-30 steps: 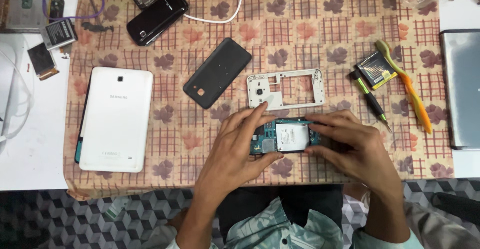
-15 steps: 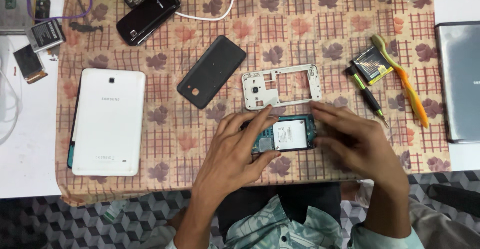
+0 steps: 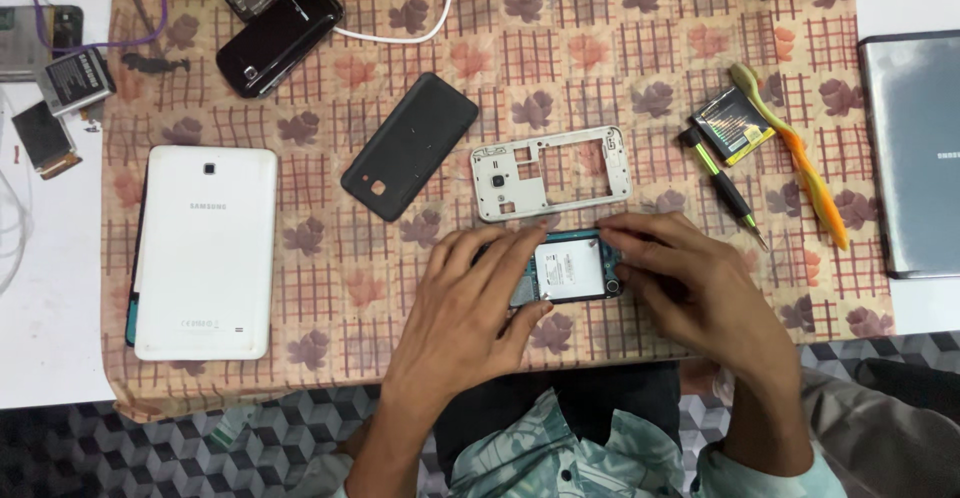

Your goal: The person assembles a disassembled smartphone by placing the motherboard into the chassis and securing it with screws. They use a screwdriver to tighten multiple screws around the internal frame.

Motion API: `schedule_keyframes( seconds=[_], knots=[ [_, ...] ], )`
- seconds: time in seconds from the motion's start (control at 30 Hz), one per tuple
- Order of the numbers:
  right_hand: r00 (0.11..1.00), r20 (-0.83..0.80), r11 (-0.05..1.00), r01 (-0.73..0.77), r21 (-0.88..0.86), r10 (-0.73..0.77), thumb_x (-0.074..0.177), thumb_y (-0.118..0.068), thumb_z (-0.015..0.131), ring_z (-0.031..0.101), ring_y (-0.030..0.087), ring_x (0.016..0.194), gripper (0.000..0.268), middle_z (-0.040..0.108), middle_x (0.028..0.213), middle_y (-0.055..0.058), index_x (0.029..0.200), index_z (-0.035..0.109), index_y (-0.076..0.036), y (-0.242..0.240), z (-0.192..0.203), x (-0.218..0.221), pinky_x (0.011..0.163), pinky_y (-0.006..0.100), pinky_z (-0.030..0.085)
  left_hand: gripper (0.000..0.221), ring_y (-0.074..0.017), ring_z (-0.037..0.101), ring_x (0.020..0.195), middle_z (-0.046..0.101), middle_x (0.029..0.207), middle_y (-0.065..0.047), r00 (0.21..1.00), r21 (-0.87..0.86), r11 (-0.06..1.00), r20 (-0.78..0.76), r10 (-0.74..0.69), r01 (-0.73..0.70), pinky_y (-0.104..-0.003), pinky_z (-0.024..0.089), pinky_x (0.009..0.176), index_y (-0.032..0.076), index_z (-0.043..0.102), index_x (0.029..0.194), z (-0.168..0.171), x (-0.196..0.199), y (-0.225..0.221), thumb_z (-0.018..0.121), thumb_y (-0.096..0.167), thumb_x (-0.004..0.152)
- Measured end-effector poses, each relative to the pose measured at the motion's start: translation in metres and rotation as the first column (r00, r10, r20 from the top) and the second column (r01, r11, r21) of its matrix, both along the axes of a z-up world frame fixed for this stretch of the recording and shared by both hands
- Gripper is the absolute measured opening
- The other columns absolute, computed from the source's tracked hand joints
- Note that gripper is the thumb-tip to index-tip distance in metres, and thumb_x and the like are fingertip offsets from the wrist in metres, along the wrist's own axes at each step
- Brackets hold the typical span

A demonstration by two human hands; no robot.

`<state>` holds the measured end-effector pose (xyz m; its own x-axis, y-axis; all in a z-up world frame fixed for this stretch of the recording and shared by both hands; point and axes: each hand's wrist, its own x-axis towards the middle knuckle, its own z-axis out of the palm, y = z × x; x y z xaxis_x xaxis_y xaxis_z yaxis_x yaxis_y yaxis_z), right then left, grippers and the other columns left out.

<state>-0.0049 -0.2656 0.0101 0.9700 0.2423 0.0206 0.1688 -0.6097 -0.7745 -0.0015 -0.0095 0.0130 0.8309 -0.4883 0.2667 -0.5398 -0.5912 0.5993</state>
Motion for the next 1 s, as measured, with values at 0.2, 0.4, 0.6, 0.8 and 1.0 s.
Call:
schedule_keyframes(
  seconds=[0.2,0.4,0.6,0.8,1.0],
  knots=[
    [0.998,0.034,0.998,-0.055,-0.024,0.056,0.073,0.001,0.075,0.072,0.020,0.104,0.038,0.072,0.129,0.005,0.109,0.079,-0.009,-0.002,-0.003,0.003,0.090,0.033,0.061,0.073,-0.0322,0.057,0.120,0.065,0.132,-0.014,1.000,0.011,1.000,0.002,-0.009,0.009,-0.048,0.044,0.108,0.002,0.050,0.149,0.003,-0.001,-0.001,0.078,0.022,0.084],
    [0.996,0.078,0.994,-0.036,-0.107,0.045,0.076,-0.003,0.078,0.069,0.021,0.101,0.035,0.070,0.128,0.006,0.109,0.081,-0.014,0.002,-0.012,-0.004,0.080,0.034,0.062,0.072,-0.0310,0.061,0.117,0.066,0.132,-0.016,0.999,-0.027,1.000,0.038,-0.003,0.004,-0.046,0.047,0.105,0.000,0.049,0.148,0.000,-0.003,-0.002,0.079,0.020,0.085],
    [0.967,0.205,0.989,0.141,0.050,-0.148,0.082,-0.008,0.081,0.072,0.020,0.106,0.039,0.076,0.118,0.004,0.120,0.076,-0.009,0.019,-0.009,-0.013,0.089,0.036,0.061,0.083,-0.0340,0.064,0.115,0.066,0.128,-0.020,0.999,-0.070,0.997,-0.014,0.037,-0.038,-0.046,0.052,0.099,-0.003,0.043,0.150,-0.001,-0.003,0.000,0.083,0.025,0.083],
    [0.945,0.280,0.981,0.189,-0.042,-0.170,0.083,-0.001,0.077,0.067,0.029,0.109,0.022,0.075,0.125,0.007,0.105,0.077,-0.004,0.032,-0.005,-0.024,0.082,0.038,0.058,0.088,-0.0340,0.067,0.115,0.069,0.126,-0.017,0.998,-0.087,0.994,-0.036,0.060,-0.063,-0.045,0.054,0.097,-0.004,0.041,0.151,-0.002,-0.005,0.000,0.086,0.026,0.081],
    [0.935,0.349,0.990,0.097,-0.098,-0.057,0.078,0.006,0.073,0.064,0.034,0.112,0.024,0.073,0.127,0.009,0.101,0.075,-0.002,0.028,-0.002,-0.021,0.092,0.042,0.056,0.086,-0.0342,0.066,0.118,0.069,0.128,-0.017,0.999,-0.119,0.992,-0.018,0.049,-0.051,-0.044,0.054,0.098,-0.003,0.043,0.151,0.002,-0.004,-0.001,0.086,0.023,0.080]
  ],
)
